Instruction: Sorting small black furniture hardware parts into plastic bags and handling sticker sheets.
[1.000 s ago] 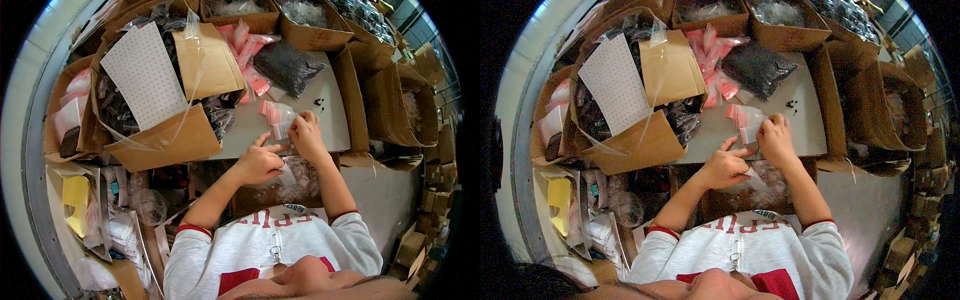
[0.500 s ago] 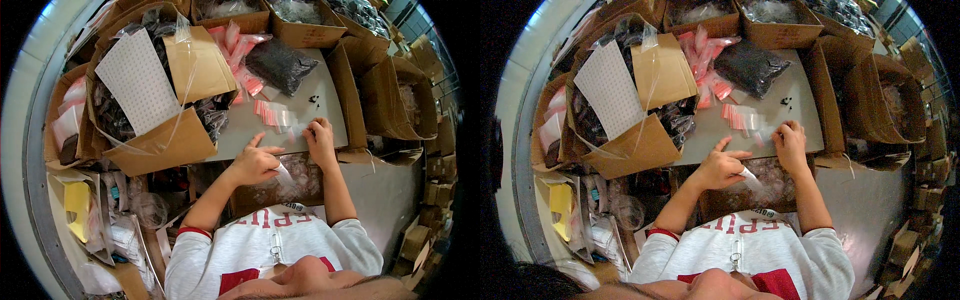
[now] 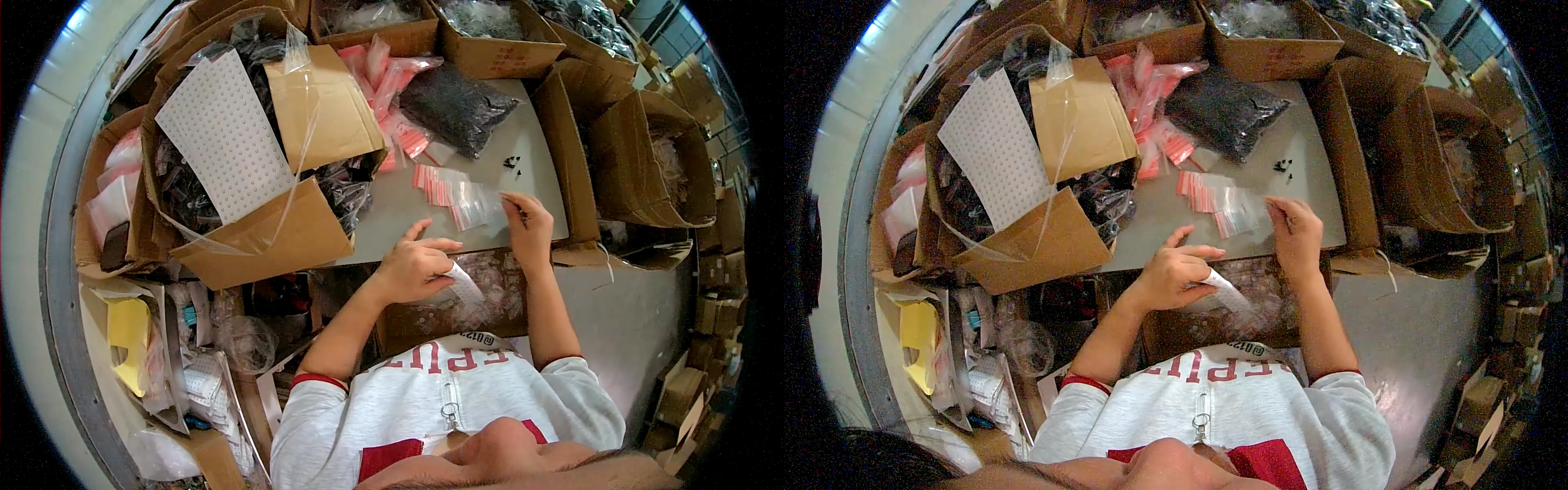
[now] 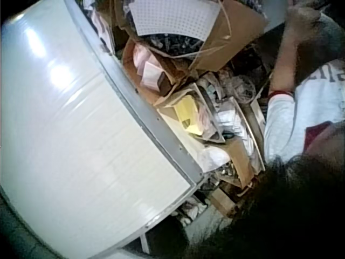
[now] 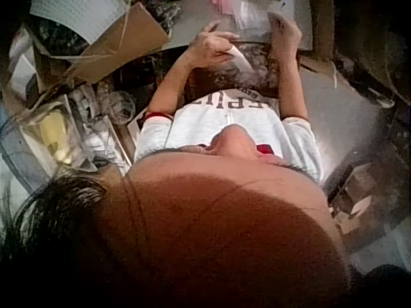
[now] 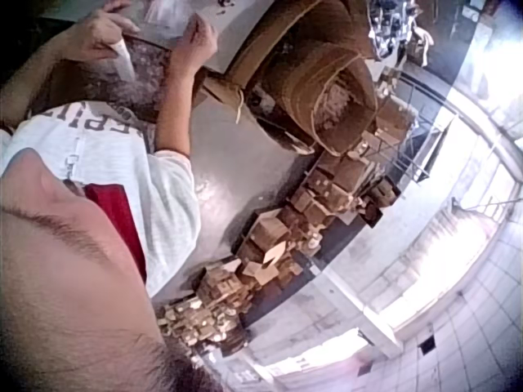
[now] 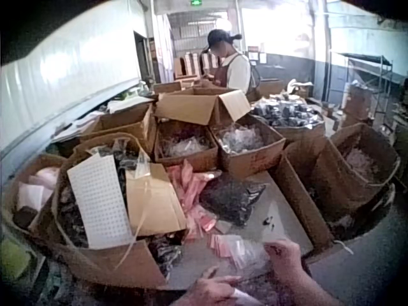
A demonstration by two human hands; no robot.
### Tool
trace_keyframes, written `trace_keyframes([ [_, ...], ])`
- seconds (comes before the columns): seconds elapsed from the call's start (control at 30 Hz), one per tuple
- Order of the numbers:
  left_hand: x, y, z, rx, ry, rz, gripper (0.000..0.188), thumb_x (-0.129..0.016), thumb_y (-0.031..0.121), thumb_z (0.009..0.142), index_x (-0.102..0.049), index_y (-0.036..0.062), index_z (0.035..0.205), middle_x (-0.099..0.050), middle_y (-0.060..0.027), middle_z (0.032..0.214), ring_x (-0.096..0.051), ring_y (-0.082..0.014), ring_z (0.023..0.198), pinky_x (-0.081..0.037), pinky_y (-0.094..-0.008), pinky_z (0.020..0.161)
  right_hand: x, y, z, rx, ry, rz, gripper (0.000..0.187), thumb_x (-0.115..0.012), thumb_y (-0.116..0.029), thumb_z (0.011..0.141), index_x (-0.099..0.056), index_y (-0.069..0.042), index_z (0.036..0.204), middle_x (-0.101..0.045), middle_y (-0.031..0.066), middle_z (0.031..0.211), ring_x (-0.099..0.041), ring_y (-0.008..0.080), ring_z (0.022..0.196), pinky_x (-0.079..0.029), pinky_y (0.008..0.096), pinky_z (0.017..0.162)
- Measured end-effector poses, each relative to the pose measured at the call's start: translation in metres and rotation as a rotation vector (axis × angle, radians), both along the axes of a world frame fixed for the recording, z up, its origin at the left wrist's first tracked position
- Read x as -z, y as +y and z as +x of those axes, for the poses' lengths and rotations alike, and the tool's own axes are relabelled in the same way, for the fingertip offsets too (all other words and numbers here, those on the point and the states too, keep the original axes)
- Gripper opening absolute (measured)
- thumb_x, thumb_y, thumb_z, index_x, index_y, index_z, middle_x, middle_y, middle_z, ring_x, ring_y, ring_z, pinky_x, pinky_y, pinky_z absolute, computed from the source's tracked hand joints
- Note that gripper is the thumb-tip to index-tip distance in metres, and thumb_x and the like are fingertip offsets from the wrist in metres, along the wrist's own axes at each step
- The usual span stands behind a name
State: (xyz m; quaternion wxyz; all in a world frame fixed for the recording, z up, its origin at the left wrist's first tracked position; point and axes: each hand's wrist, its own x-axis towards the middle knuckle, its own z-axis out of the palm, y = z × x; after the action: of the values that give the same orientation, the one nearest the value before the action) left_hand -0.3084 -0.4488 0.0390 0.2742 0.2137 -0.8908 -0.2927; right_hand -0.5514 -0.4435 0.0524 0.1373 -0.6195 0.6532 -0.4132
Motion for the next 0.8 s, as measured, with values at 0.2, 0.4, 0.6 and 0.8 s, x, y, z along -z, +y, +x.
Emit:
trace_keyframes([
  [0.2, -0.001, -0.001, 0.001, -0.017, -0.008, -0.007, 0.016, -0.076, 0.020, 0.075, -0.063, 0.0101, 0.076, -0.071, -0.0038, 0.088, -0.063, -0.0167, 0.112, -0.029, -0.0533, 0.108, -0.014, 0.011, -0.007, 0.076, -0.308, 0.228, 0.027, -0.067, -0.004, 0.088, -0.059, -0.003, 0.113, -0.070, 0.0125, 0.085, -0.062, 0.0151, 0.075, -0.050, 0.0298, 0.070],
  [0.4, 0.003, -0.002, 0.001, -0.035, 0.169, 0.166, 0.019, -0.081, 0.015, 0.071, -0.066, 0.0087, 0.080, -0.071, -0.0075, 0.090, -0.068, -0.0216, 0.097, -0.033, -0.0512, 0.105, -0.027, 0.016, -0.022, -0.130, -0.011, 0.354, 0.022, -0.072, -0.006, 0.081, -0.062, -0.001, 0.100, -0.067, 0.0144, 0.084, -0.064, 0.0218, 0.077, -0.049, 0.0328, 0.070],
  [0.6, 0.009, -0.003, 0.007, -0.063, 0.150, 0.217, 0.019, -0.079, 0.016, 0.072, -0.067, 0.0072, 0.083, -0.067, -0.0080, 0.081, -0.066, -0.0244, 0.078, -0.039, -0.0465, 0.100, -0.044, 0.021, -0.005, -0.417, -0.017, 0.391, 0.025, -0.075, -0.008, 0.077, -0.063, 0.000, 0.098, -0.066, 0.0148, 0.089, -0.064, 0.0272, 0.085, -0.051, 0.0358, 0.073],
  [0.8, 0.002, -0.004, 0.002, -0.083, 0.132, 0.141, 0.024, -0.078, 0.020, 0.072, -0.059, 0.0059, 0.073, -0.057, -0.0085, 0.066, -0.059, -0.0288, 0.067, -0.045, -0.0439, 0.089, -0.043, 0.023, 0.046, -0.581, -0.140, 0.349, 0.023, -0.073, -0.015, 0.082, -0.061, -0.001, 0.096, -0.063, 0.0156, 0.091, -0.062, 0.0328, 0.086, -0.050, 0.0395, 0.076],
])
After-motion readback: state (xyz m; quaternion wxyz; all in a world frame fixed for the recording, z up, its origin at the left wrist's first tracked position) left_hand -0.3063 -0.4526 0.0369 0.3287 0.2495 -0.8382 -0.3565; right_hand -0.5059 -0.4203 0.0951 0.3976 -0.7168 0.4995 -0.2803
